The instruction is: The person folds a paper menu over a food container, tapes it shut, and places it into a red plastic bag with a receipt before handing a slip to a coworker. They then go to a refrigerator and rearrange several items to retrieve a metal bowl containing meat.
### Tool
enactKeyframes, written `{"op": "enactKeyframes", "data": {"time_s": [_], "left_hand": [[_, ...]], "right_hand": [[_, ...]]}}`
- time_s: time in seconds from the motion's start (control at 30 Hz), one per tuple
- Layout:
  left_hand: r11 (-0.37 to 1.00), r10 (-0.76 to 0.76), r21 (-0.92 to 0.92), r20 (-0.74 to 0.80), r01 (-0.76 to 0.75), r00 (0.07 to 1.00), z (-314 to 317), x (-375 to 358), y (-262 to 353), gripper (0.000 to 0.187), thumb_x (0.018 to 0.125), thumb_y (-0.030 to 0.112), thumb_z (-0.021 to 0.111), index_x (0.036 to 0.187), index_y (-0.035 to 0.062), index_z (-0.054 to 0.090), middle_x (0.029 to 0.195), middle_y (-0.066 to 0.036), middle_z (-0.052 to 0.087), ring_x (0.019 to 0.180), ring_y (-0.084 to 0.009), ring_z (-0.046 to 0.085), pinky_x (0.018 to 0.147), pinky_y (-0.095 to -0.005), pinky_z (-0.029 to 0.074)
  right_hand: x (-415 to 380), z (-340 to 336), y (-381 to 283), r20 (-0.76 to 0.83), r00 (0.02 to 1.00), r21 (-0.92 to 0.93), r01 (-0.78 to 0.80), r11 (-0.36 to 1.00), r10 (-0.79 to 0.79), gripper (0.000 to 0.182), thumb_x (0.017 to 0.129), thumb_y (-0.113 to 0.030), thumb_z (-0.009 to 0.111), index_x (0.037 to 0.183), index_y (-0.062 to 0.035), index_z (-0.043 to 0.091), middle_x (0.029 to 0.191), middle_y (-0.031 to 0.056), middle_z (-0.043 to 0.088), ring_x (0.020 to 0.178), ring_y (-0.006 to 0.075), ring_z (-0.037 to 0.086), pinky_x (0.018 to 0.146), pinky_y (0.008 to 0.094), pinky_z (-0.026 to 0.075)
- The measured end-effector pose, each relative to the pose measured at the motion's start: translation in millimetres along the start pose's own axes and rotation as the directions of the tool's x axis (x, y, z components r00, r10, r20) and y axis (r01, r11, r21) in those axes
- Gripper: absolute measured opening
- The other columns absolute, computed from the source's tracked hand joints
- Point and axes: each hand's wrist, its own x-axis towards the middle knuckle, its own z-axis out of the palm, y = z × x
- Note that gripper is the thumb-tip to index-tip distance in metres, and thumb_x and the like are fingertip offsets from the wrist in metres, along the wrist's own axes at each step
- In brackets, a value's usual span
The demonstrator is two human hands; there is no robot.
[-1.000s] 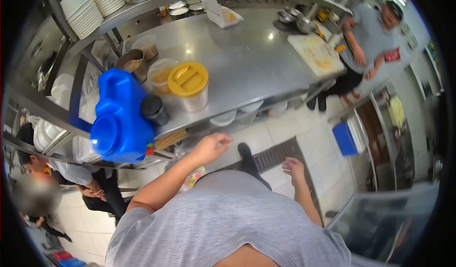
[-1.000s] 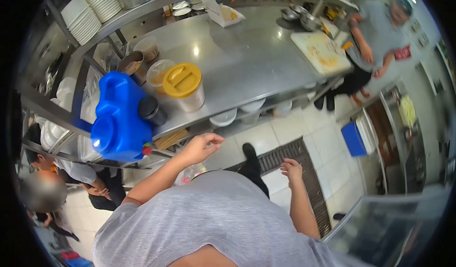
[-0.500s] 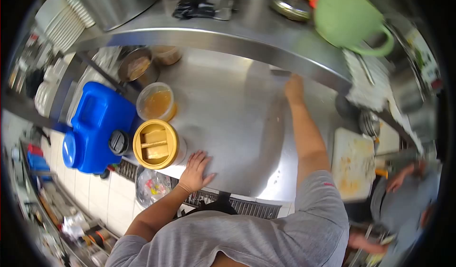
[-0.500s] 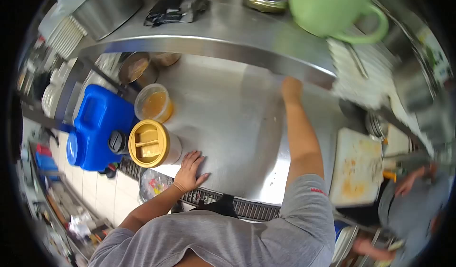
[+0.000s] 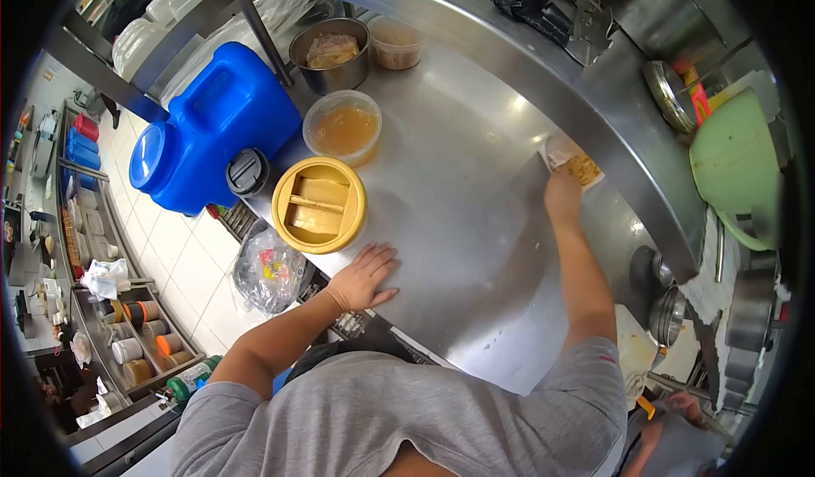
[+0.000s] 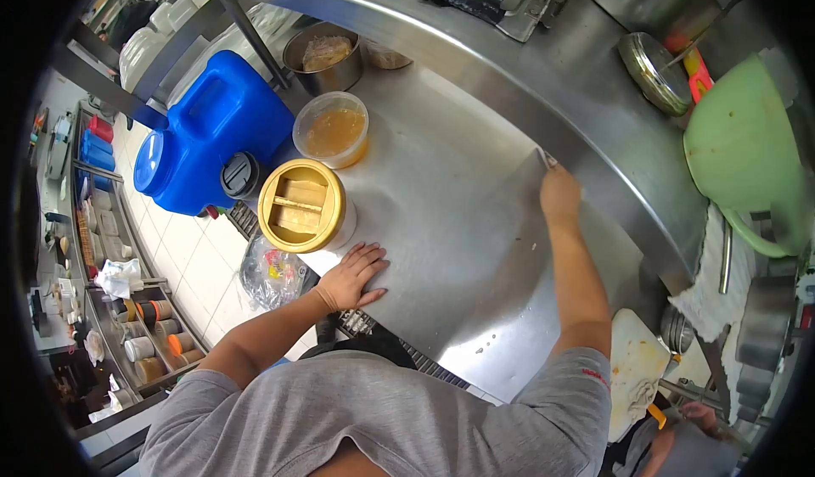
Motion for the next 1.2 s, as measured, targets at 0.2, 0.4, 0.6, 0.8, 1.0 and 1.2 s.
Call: {"op": "enactKeyframes", "data": {"time_s": [0.2, 0.4, 0.6, 0.8, 1.0, 1.2], "left_hand": [[0.999, 0.046, -0.007, -0.054, -0.047, 0.997, 5.5, -5.1, -3.9, 0.050, 0.080, 0.032, 0.065, 0.117, 0.0026, 0.052, 0.127, -0.018, 0.049, 0.126, -0.0342, 0.042, 0.110, -0.0478, 0.027], [0.995, 0.085, -0.036, -0.096, -0.088, 0.992, 13.9, -8.3, -10.5, 0.051, 0.080, 0.029, 0.066, 0.120, 0.0022, 0.050, 0.127, -0.019, 0.048, 0.126, -0.0353, 0.040, 0.109, -0.0466, 0.028], [0.805, -0.413, -0.506, -0.104, 0.309, 0.905, 25.2, 4.4, 31.0, 0.046, 0.089, 0.026, 0.060, 0.125, 0.0001, 0.049, 0.115, -0.017, 0.060, 0.109, -0.0290, 0.057, 0.092, -0.0395, 0.046], [-0.113, -0.553, -0.798, 0.546, 0.592, 0.630, 29.8, 63.9, 78.7, 0.041, 0.089, 0.011, 0.053, 0.125, -0.0074, 0.044, 0.112, -0.019, 0.061, 0.093, -0.0270, 0.065, 0.078, -0.0358, 0.055], [0.068, -0.672, -0.831, 0.371, 0.552, 0.641, 32.7, 60.8, 80.9, 0.041, 0.081, -0.007, 0.046, 0.122, -0.0066, 0.046, 0.107, -0.020, 0.062, 0.089, -0.0280, 0.066, 0.073, -0.0359, 0.057], [0.620, -0.592, -0.493, 0.217, 0.610, 0.776, 46.8, 18.5, 78.5, 0.041, 0.065, 0.001, 0.066, 0.106, -0.0028, 0.060, 0.095, -0.021, 0.065, 0.083, -0.0346, 0.066, 0.074, -0.0421, 0.054]], "right_hand": [[-41.1, -87.3, -122.3, 0.391, 0.919, 0.027, -0.062, 0.998, 0.046, 0.015, 0.078, -0.013, 0.057, 0.076, -0.0065, 0.070, 0.081, 0.0149, 0.068, 0.072, 0.0287, 0.067, 0.060, 0.0438, 0.052], [-112.3, -162.1, -218.8, 0.353, 0.929, 0.249, -0.210, 0.946, 0.113, 0.015, 0.080, -0.013, 0.056, 0.081, -0.0039, 0.068, 0.084, 0.0179, 0.066, 0.075, 0.0324, 0.066, 0.066, 0.0416, 0.052], [-176.1, -198.3, -146.0, 0.147, 0.851, 0.571, -0.489, 0.659, 0.504, 0.025, 0.083, -0.023, 0.064, 0.094, -0.0009, 0.066, 0.088, 0.0199, 0.065, 0.078, 0.0326, 0.065, 0.071, 0.0392, 0.051], [-127.0, -78.0, -33.1, 0.261, 0.929, 0.528, -0.364, 0.768, 0.261, 0.029, 0.088, -0.023, 0.058, 0.104, 0.0006, 0.065, 0.098, 0.0173, 0.067, 0.081, 0.0298, 0.065, 0.074, 0.0369, 0.052], [-104.7, -96.0, -46.0, 0.720, 0.676, 0.681, -0.645, 0.346, -0.157, 0.025, 0.089, -0.020, 0.057, 0.103, -0.0002, 0.065, 0.086, 0.0050, 0.066, 0.075, 0.0118, 0.061, 0.068, 0.0262, 0.051], [-158.4, -110.5, -68.6, 0.352, 0.932, 0.798, -0.249, 0.549, -0.089, 0.029, 0.090, -0.025, 0.057, 0.091, 0.0037, 0.065, 0.074, 0.0159, 0.064, 0.064, 0.0215, 0.056, 0.064, 0.0357, 0.046]]}}
